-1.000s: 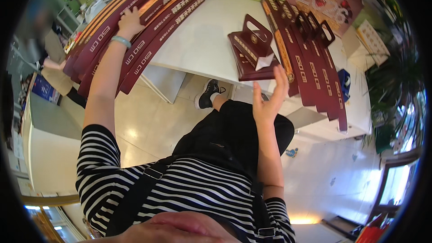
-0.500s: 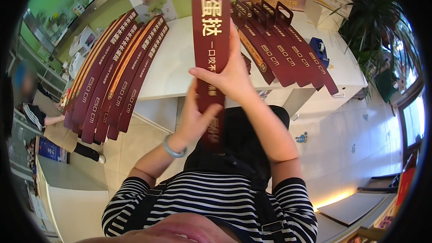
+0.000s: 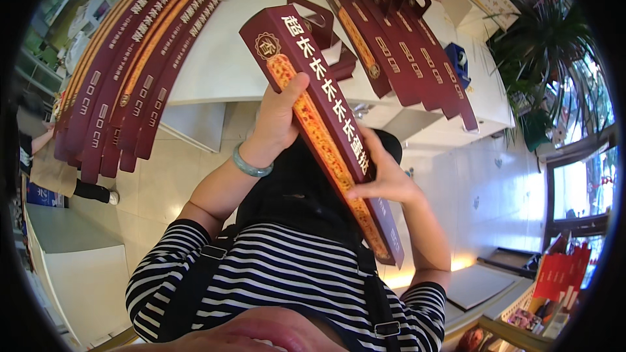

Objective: The person repeatedly picks up flat maroon cardboard pieces, folds them into rectangular boxes with handles, and places them on a white table. The process is repeated for multiple identical units.

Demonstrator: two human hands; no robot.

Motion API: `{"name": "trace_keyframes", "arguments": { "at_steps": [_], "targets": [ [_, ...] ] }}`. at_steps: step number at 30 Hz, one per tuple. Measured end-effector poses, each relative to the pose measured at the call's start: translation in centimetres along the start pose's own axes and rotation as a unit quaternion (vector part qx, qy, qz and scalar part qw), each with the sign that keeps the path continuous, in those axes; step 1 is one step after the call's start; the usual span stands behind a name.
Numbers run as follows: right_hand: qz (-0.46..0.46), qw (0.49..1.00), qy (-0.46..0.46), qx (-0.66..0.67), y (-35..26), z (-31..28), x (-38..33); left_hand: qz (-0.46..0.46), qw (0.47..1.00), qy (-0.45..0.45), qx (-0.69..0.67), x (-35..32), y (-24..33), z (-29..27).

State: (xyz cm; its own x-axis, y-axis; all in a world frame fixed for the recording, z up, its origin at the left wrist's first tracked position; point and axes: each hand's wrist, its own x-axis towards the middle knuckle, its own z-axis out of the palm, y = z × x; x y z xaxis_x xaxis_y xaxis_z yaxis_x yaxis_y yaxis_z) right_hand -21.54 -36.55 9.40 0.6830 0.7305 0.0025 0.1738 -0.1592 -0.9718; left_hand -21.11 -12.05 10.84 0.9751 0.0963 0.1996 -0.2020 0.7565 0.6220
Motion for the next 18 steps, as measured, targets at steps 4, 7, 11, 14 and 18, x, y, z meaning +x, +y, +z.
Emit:
{"name": "trace_keyframes", "arguments": {
  "at_steps": [4, 7, 11, 14, 18],
  "targets": [
    [0.019, 0.992, 0.116, -0.046, -1.7, 2.2, 0.2, 0.0, 0.992, 0.001, 0.123, -1.2, -2.7, 0.6],
    [-0.016, 0.974, 0.197, -0.114, 0.9, 0.8, -2.9, 0.107, 0.965, -0.021, 0.24, 1.6, -1.4, -3.7],
    [0.014, 0.951, 0.294, -0.09, 0.9, -0.9, -5.9, 0.199, 0.791, 0.189, 0.547, 11.7, 4.2, -11.3],
    [0.034, 0.944, 0.291, -0.149, 1.5, -0.6, -6.0, 0.059, 0.789, 0.162, 0.589, 16.4, 2.9, -15.3],
    [0.043, 0.922, 0.3, -0.241, 3.2, -0.4, -5.9, 0.036, 0.886, 0.118, 0.447, 16.5, 1.8, -13.8]
  ]
}}
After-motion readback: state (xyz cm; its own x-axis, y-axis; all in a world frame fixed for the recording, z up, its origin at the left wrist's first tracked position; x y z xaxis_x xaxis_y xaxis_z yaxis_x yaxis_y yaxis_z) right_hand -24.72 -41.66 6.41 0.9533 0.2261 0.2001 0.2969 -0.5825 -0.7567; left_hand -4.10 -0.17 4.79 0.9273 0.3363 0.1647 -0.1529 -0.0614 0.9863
